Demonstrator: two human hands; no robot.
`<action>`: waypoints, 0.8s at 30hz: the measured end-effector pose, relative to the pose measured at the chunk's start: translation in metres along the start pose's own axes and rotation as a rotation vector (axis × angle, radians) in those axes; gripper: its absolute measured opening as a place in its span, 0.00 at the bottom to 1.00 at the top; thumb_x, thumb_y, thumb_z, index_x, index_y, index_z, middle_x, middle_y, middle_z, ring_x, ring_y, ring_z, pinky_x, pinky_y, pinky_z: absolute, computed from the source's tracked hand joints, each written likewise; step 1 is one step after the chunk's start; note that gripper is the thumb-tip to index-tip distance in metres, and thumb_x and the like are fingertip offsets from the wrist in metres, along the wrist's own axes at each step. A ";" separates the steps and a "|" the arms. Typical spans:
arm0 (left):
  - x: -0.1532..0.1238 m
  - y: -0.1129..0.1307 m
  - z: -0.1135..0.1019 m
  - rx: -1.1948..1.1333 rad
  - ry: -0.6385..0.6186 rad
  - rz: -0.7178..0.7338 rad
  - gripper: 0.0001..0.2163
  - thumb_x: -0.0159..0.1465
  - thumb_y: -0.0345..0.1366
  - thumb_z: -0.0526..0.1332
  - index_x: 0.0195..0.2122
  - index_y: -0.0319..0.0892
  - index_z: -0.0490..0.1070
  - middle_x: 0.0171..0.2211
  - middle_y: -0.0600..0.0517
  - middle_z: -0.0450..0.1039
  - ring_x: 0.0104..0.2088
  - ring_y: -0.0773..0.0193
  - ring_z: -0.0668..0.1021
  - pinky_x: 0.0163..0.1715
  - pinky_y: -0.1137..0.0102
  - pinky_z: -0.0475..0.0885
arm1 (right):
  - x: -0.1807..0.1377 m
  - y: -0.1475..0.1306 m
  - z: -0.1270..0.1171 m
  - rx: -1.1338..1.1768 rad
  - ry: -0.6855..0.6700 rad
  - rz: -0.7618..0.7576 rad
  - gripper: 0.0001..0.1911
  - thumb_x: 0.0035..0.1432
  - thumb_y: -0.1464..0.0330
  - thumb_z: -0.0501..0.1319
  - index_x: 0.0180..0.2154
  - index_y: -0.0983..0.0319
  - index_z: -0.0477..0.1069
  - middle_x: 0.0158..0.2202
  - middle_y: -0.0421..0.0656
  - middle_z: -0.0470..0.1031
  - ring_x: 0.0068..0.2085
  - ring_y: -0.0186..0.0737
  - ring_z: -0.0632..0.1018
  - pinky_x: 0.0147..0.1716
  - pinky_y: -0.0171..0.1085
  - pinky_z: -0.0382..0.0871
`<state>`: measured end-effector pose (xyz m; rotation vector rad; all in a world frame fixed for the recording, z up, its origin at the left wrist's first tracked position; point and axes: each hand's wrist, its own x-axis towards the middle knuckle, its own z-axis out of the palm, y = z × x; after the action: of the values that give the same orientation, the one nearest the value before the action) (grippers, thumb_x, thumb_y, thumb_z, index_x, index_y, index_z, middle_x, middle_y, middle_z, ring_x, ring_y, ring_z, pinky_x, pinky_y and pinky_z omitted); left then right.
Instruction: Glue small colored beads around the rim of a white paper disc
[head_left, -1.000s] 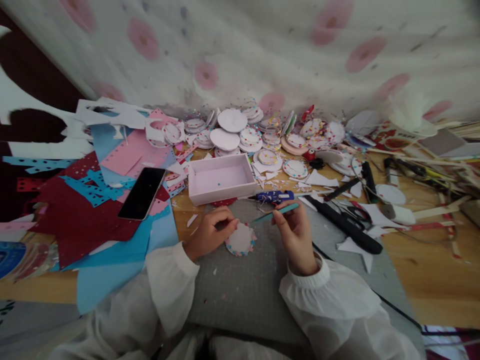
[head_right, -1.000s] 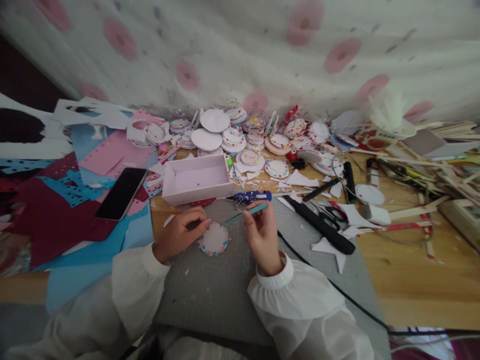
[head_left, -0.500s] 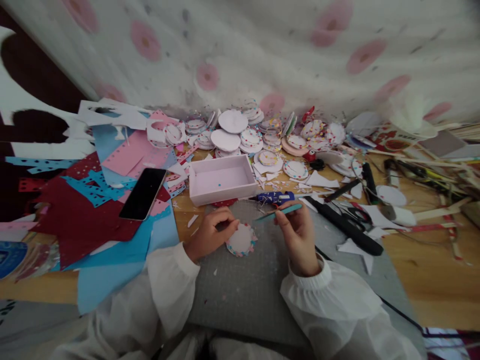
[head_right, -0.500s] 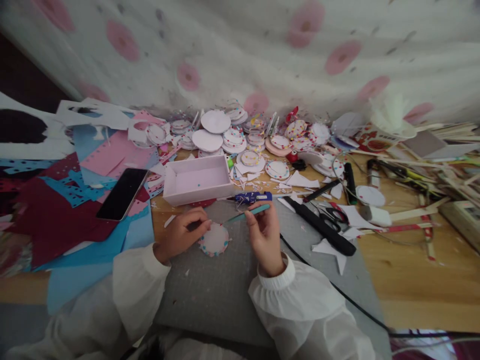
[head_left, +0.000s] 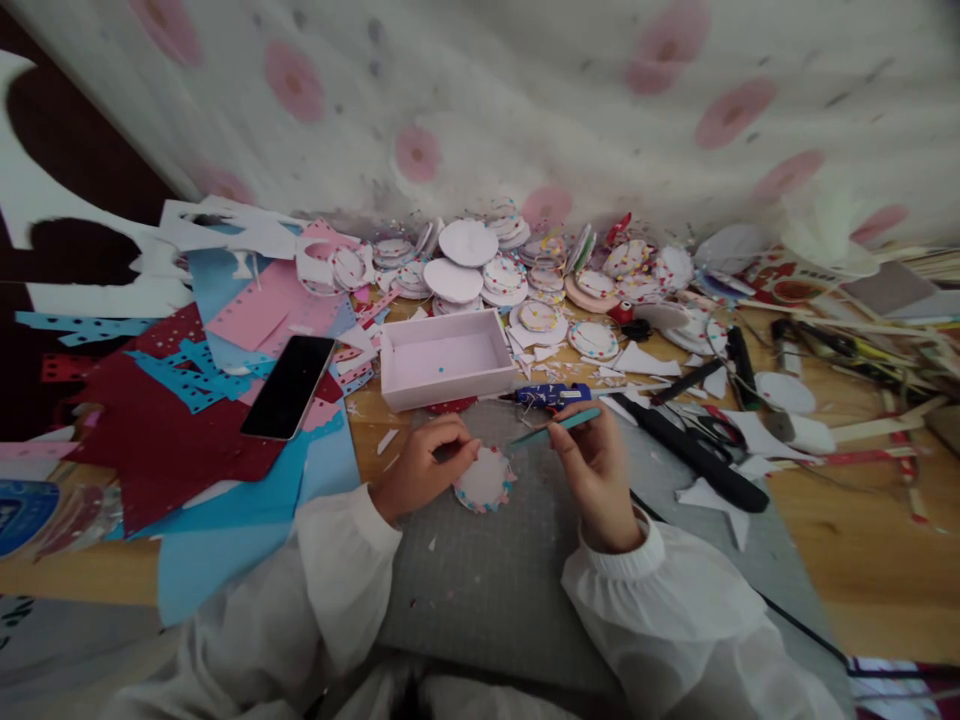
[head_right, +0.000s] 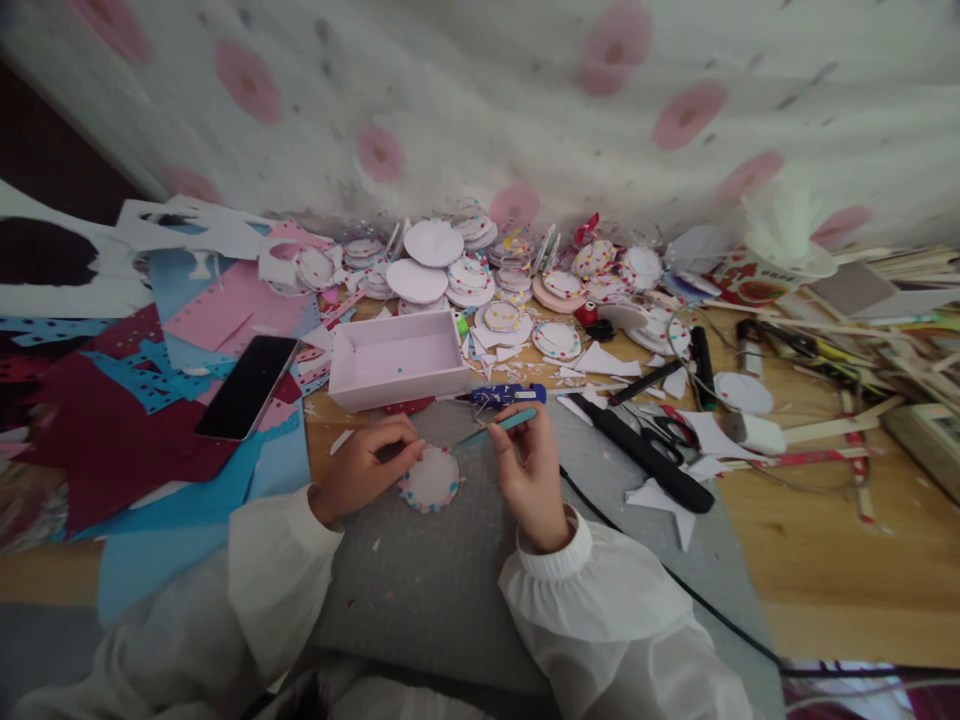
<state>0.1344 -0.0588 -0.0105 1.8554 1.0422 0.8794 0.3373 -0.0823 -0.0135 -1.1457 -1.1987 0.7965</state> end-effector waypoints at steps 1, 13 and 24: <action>0.000 0.000 0.000 0.002 -0.001 -0.004 0.10 0.64 0.32 0.57 0.25 0.38 0.67 0.26 0.53 0.66 0.28 0.68 0.70 0.29 0.74 0.63 | 0.000 0.000 0.000 -0.002 -0.006 -0.008 0.05 0.59 0.66 0.61 0.36 0.59 0.66 0.33 0.39 0.67 0.33 0.35 0.70 0.33 0.36 0.65; -0.001 0.001 -0.001 -0.017 -0.015 -0.022 0.10 0.64 0.32 0.57 0.25 0.38 0.68 0.26 0.53 0.66 0.28 0.68 0.70 0.29 0.74 0.63 | -0.001 -0.001 -0.001 0.008 0.029 0.007 0.06 0.59 0.66 0.62 0.37 0.58 0.66 0.34 0.40 0.66 0.33 0.36 0.70 0.33 0.36 0.65; 0.000 0.002 -0.001 -0.004 -0.011 -0.023 0.10 0.64 0.32 0.57 0.25 0.38 0.67 0.27 0.53 0.67 0.29 0.68 0.70 0.30 0.74 0.64 | -0.002 -0.004 0.001 -0.011 -0.034 -0.006 0.05 0.60 0.65 0.61 0.37 0.59 0.66 0.33 0.40 0.67 0.33 0.36 0.70 0.33 0.36 0.65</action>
<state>0.1343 -0.0592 -0.0085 1.8396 1.0524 0.8558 0.3360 -0.0845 -0.0106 -1.1405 -1.2358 0.8084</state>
